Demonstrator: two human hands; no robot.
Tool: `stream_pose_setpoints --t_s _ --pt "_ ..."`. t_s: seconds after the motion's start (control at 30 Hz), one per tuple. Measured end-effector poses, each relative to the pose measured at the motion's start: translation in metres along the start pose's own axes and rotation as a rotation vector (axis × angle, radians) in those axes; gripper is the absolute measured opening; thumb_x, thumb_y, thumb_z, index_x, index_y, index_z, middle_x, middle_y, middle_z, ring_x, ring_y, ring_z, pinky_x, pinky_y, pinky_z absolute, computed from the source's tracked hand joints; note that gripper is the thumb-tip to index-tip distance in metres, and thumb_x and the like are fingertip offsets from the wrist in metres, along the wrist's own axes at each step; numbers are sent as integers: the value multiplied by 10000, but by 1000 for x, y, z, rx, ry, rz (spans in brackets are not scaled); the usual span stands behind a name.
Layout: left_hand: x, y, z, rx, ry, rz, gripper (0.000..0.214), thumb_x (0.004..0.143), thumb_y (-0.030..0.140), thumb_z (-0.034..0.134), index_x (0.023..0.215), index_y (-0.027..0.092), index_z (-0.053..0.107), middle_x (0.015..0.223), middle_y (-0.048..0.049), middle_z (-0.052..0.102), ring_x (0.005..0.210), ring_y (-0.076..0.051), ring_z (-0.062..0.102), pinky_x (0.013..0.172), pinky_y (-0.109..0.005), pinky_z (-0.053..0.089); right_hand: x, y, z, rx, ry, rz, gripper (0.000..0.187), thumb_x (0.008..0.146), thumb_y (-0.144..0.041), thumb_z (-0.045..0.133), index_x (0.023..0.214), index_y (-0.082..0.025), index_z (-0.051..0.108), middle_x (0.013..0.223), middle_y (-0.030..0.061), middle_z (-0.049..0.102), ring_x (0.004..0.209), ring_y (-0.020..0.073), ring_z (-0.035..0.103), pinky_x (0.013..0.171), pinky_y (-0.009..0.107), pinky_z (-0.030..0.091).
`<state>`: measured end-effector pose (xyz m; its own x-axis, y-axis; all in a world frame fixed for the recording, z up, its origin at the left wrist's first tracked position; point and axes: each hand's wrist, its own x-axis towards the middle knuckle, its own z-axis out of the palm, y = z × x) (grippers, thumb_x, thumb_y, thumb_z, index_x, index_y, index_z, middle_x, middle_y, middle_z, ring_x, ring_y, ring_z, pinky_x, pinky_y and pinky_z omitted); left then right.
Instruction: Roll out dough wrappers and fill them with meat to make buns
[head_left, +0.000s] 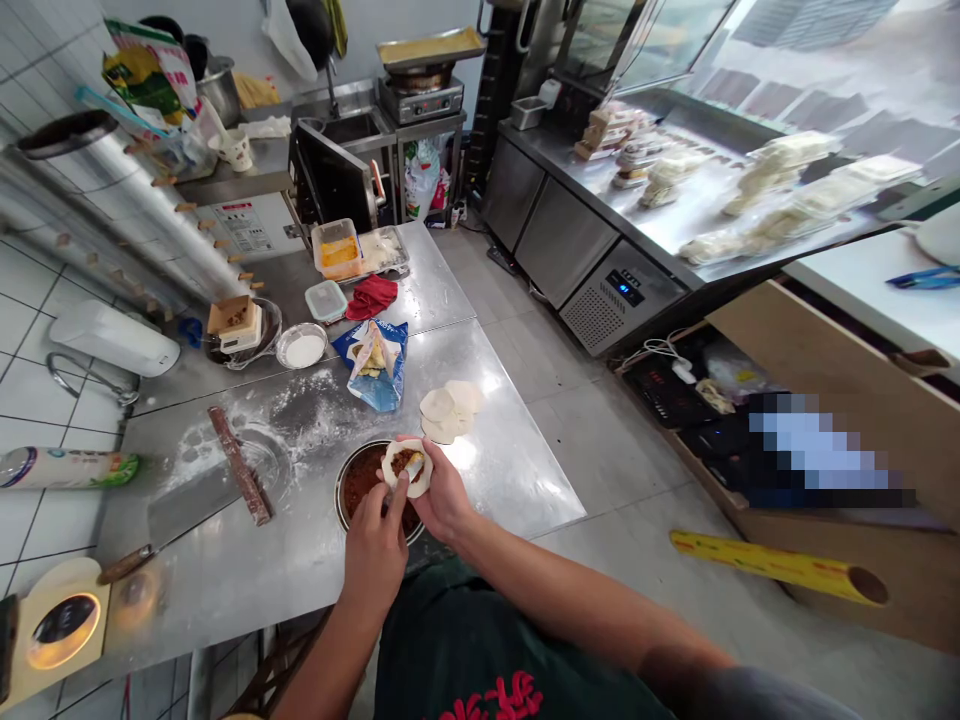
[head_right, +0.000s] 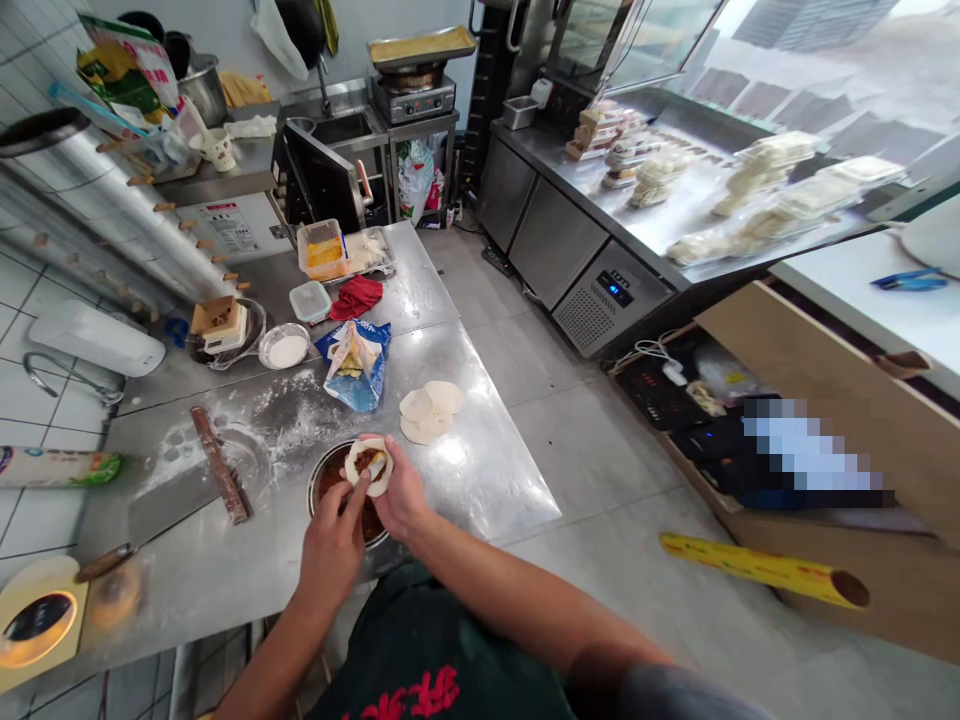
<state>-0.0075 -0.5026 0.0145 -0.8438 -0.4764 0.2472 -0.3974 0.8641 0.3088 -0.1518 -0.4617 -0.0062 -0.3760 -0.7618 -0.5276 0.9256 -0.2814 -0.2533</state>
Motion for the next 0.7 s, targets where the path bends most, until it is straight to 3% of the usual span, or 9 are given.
stream_pose_setpoints --t_s 0.1,0.2,0.3,0.43,0.6,0.7 --pt "-1 9 4 -69 -37 -57 616 988 91 453 1562 314 443 1168 -100 625 1118 -206 648 957 -341 573 -2 -3 -4 32 8 0 319 986 -435 536 1047 -198 741 958 84 756 921 258 699 865 479 612" --pt "-1 15 1 -101 27 -154 572 995 107 470 1535 296 491 1145 -98 627 1077 -197 658 922 -318 570 -4 -8 -7 58 -41 17 351 989 -462 519 1105 -204 727 1004 87 756 956 269 697 879 498 605" --pt "3 16 -3 -86 14 -135 568 993 99 465 1527 292 500 1127 -88 636 1062 -196 665 901 -314 574 -5 -13 -8 72 -32 43 358 990 -454 510 1099 -189 726 1005 89 755 959 274 702 879 485 601" --pt "7 12 1 -26 -9 -116 579 991 113 485 1540 295 478 1143 -91 640 1070 -198 664 909 -317 570 -4 -15 -10 60 -16 66 369 1005 -439 482 1090 -174 724 983 97 755 929 266 709 871 465 597" --pt "2 5 4 41 -69 35 602 968 58 450 1521 292 494 1181 -94 657 1107 -206 664 954 -341 563 -3 -19 -17 51 -2 118 405 1012 -480 472 1088 -160 708 966 107 751 888 263 712 844 458 596" --pt "-3 -12 -6 -36 -93 -69 531 995 103 419 1496 256 510 1210 -106 677 1139 -205 671 962 -324 551 -6 -33 -26 -2 55 166 387 1005 -467 484 1094 -160 701 952 105 756 850 248 716 803 412 592"
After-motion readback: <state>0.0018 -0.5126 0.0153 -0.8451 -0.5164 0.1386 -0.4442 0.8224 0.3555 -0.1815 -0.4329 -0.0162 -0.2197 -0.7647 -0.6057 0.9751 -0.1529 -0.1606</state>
